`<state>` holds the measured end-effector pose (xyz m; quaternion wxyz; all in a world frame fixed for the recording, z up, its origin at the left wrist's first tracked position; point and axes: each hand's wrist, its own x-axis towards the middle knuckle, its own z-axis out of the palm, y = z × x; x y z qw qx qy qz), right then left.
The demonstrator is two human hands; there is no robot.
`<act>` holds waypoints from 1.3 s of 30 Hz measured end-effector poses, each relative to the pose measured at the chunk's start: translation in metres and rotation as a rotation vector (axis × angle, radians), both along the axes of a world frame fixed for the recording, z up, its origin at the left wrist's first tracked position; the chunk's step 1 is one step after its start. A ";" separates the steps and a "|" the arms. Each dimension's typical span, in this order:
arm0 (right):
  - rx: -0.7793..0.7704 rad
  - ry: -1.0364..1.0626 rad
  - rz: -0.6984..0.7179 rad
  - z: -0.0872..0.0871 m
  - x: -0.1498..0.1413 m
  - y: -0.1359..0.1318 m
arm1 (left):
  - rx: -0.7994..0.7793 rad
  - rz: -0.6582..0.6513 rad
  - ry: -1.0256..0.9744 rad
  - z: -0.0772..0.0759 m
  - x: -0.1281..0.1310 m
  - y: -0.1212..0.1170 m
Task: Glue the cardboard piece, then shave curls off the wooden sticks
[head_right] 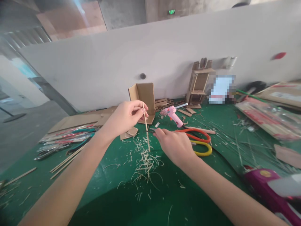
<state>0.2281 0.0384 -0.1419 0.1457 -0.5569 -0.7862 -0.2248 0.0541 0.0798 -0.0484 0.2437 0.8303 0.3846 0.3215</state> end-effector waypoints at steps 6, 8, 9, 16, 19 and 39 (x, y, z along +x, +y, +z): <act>-0.119 -0.044 0.045 -0.018 0.001 -0.006 | -0.010 -0.008 -0.010 0.000 0.000 0.002; -0.171 -0.048 0.092 -0.024 0.001 -0.008 | -0.007 -0.004 -0.011 0.000 0.000 0.002; -0.176 -0.044 0.110 -0.024 0.001 -0.008 | -0.008 0.000 -0.009 0.000 0.000 0.002; -0.003 0.042 0.070 -0.009 -0.003 -0.001 | 0.008 -0.018 -0.005 -0.002 0.000 0.002; -0.107 -0.010 0.063 -0.017 -0.002 -0.003 | 0.016 -0.013 -0.011 -0.002 -0.001 0.003; 0.045 -0.064 0.012 -0.007 -0.002 -0.001 | 0.061 0.004 -0.027 -0.006 -0.003 0.007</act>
